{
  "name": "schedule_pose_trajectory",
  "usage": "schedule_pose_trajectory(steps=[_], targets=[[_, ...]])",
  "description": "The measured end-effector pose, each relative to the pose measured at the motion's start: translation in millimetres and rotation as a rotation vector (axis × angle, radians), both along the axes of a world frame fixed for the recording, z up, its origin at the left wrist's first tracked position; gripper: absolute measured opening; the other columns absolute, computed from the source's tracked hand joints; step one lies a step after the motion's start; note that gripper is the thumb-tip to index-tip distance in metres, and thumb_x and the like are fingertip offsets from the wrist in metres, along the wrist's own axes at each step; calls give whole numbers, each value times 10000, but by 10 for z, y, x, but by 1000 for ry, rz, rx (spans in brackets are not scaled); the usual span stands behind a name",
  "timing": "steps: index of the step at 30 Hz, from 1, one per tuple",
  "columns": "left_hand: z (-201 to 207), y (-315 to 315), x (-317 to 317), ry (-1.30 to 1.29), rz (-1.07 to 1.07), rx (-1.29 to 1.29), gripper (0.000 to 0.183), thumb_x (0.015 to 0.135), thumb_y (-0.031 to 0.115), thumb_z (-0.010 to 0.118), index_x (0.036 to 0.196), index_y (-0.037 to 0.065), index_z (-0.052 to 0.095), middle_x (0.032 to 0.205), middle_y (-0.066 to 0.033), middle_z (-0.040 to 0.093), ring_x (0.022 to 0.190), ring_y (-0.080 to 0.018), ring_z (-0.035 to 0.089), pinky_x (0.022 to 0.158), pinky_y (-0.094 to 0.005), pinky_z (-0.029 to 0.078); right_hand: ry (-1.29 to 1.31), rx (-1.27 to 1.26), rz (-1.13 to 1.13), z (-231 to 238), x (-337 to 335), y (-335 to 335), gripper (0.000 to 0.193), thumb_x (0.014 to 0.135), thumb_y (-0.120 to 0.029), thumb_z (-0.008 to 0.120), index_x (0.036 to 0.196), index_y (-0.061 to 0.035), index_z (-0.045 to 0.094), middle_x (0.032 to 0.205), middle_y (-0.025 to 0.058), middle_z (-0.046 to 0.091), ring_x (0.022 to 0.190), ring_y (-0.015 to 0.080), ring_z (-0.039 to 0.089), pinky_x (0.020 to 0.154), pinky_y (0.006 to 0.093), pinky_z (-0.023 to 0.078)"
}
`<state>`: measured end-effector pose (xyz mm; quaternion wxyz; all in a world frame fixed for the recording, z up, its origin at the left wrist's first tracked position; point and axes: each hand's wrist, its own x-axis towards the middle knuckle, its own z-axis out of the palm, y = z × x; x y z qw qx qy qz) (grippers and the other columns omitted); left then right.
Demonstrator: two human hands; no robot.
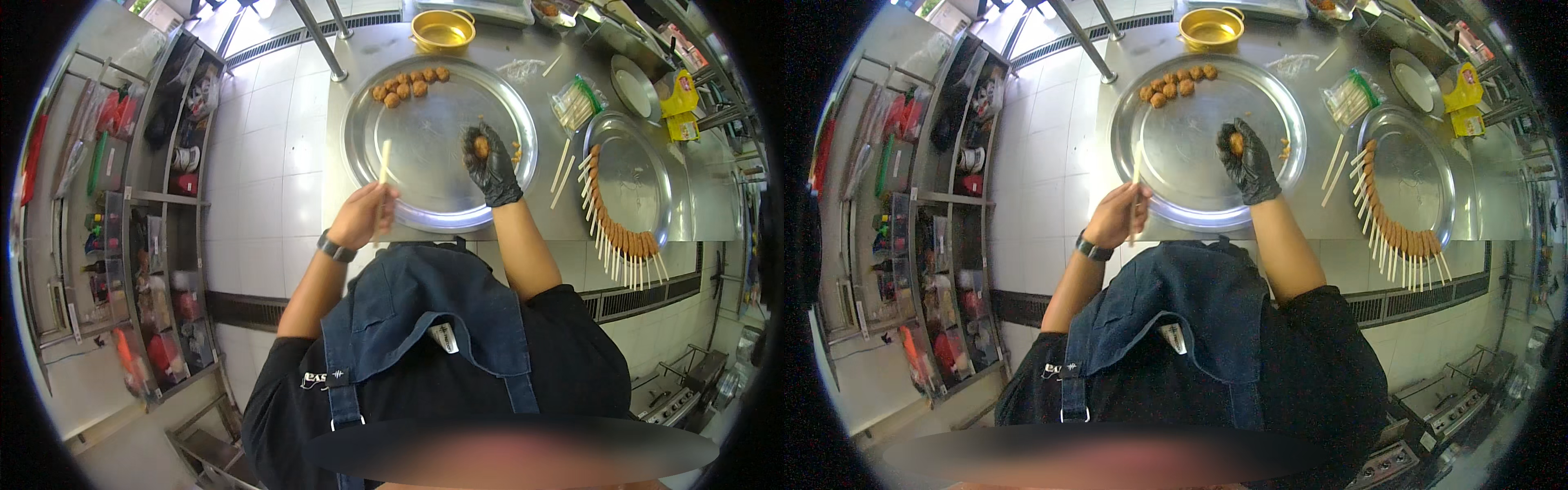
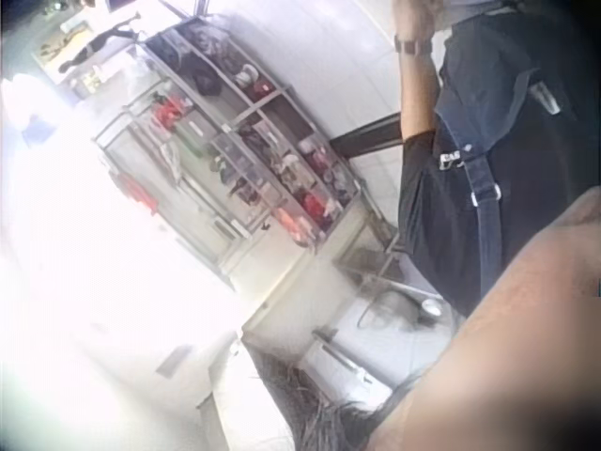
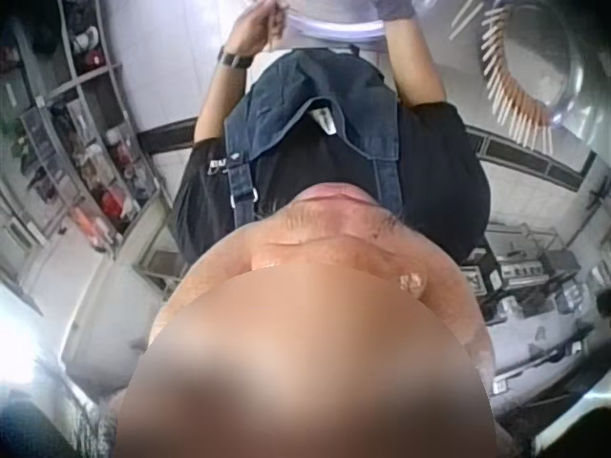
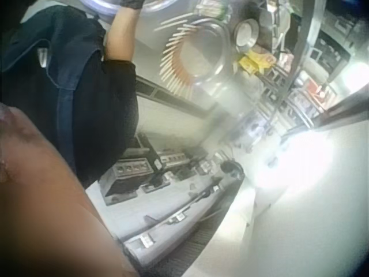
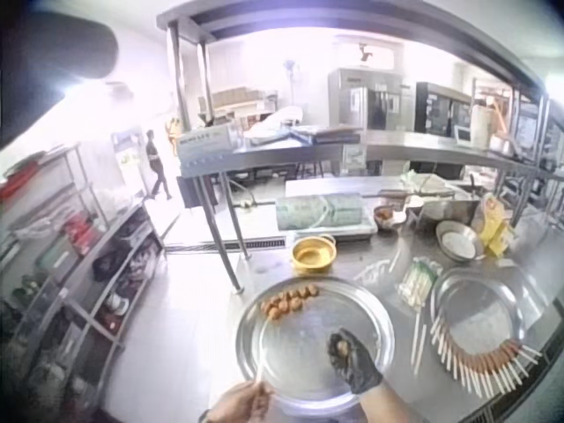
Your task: The person inserts wooden sticks into round meatballs and arranges them on a metal tray. They handle each meatball individually, ensuring the stick is centered, then place the finished skewers in a circular pattern on the tray.
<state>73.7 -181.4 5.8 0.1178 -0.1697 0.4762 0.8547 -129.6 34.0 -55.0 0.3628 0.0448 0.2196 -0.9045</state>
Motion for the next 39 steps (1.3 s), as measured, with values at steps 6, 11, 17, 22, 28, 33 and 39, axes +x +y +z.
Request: schedule_pose_trajectory(steps=[6, 11, 17, 22, 28, 33, 39], targets=[[260, 819, -508, 87, -119, -187, 316, 1022, 288, 372, 937, 17, 511, 573, 31, 385, 438, -72, 348, 398, -209, 305, -43, -170, -57, 429, 179, -24, 301, 950, -214, 537, 1092, 49, 578, 986, 164, 645, 959, 295, 634, 836, 392, 557], [235, 1181, -688, 42, -104, -267, 325, 1011, 270, 393, 876, 18, 548, 594, 42, 387, 482, -58, 362, 431, -205, 301, 47, -194, -48, 535, 183, 101, 397, 984, -252, 433, 1211, 64, 512, 1077, 205, 620, 1035, 334, 598, 932, 431, 489], [128, 1497, -832, 320, -9, -1014, 312, 985, 217, 431, 823, -19, 552, 631, -142, 551, 543, -263, 535, 514, -359, 418, 53, -36, -47, 593, 136, 251, 440, 946, -380, 471, 1097, 11, 604, 966, 149, 663, 891, 261, 647, 796, 394, 532], [137, 1649, -828, 231, -7, -1300, 244, 941, 167, 462, 831, -37, 538, 714, -299, 563, 718, -475, 559, 619, -498, 434, 5, 146, -66, 613, 93, 240, 381, 927, -409, 506, 908, -59, 654, 753, 76, 648, 669, 187, 623, 614, 301, 514], [135, 1578, -753, 302, 38, -1301, 240, 940, 173, 459, 819, -23, 526, 686, -286, 549, 716, -488, 536, 614, -520, 416, 141, -13, 92, 552, 54, 153, 426, 934, -348, 507, 579, -159, 367, 506, -7, 300, 429, 115, 298, 409, 281, 254], [147, 1305, -604, 386, 56, -1068, 283, 986, 190, 402, 833, -16, 522, 683, -184, 519, 636, -315, 526, 624, -394, 426, 42, -73, -67, 718, 66, 33, 379, 957, -323, 458, 640, -117, 484, 564, 23, 446, 479, 161, 437, 446, 271, 377], [104, 856, -475, 401, 145, -1019, 275, 973, 226, 426, 838, 0, 506, 689, -232, 528, 678, -431, 534, 614, -476, 401, 191, 95, -153, 762, 265, -328, 388, 936, -439, 481, 973, -83, 630, 894, 68, 651, 850, 252, 632, 734, 384, 527]])
